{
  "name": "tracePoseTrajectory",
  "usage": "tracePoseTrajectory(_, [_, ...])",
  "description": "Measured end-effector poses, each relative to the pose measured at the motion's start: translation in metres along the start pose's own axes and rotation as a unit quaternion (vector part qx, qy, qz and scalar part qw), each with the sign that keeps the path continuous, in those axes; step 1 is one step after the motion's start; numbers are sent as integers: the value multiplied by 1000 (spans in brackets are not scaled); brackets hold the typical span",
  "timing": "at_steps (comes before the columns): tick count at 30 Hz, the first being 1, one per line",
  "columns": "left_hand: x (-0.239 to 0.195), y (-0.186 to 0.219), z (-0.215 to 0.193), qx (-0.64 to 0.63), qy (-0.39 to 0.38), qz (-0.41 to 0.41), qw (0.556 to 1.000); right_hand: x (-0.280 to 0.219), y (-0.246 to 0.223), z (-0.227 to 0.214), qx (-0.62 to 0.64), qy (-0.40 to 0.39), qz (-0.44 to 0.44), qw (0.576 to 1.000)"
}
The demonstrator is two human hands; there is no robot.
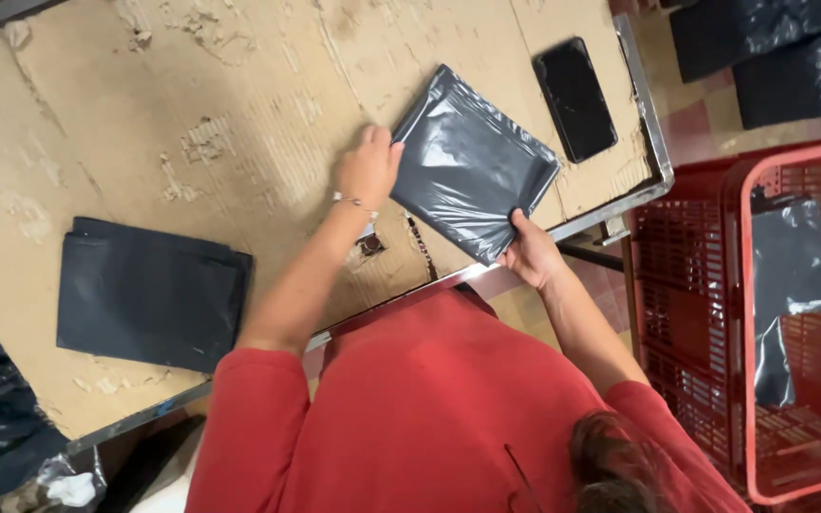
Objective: Fold plastic bags and place them into a red plastic crate
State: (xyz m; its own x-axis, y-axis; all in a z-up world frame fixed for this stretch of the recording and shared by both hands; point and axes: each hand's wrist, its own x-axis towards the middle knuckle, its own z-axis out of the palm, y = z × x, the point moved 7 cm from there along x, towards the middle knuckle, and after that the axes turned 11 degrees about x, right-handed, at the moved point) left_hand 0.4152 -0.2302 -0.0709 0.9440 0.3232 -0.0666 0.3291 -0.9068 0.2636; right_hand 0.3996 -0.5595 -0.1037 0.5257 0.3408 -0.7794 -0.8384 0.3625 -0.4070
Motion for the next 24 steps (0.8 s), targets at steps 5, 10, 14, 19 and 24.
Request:
tracePoseTrajectory(5, [6,39,-33,41,50,-32,997,-6,-11,-15,-78,56,-13,995])
tracePoseTrajectory(10, [3,42,-18,-52,151,-40,986,-51,-19,59,-169,119,-36,978])
tracePoseTrajectory(14, [0,65,18,-76,162,-3,984,-43,-23,44,-100,168,-126,973])
tracePoseTrajectory(19, [-90,81,-105,-81,425,92,897,-23,-13,38,-168,47,-162,971])
tracePoseTrajectory(24, [-213,-12,-236,16,531,127,838,15,76,155,-167,-107,-100,975])
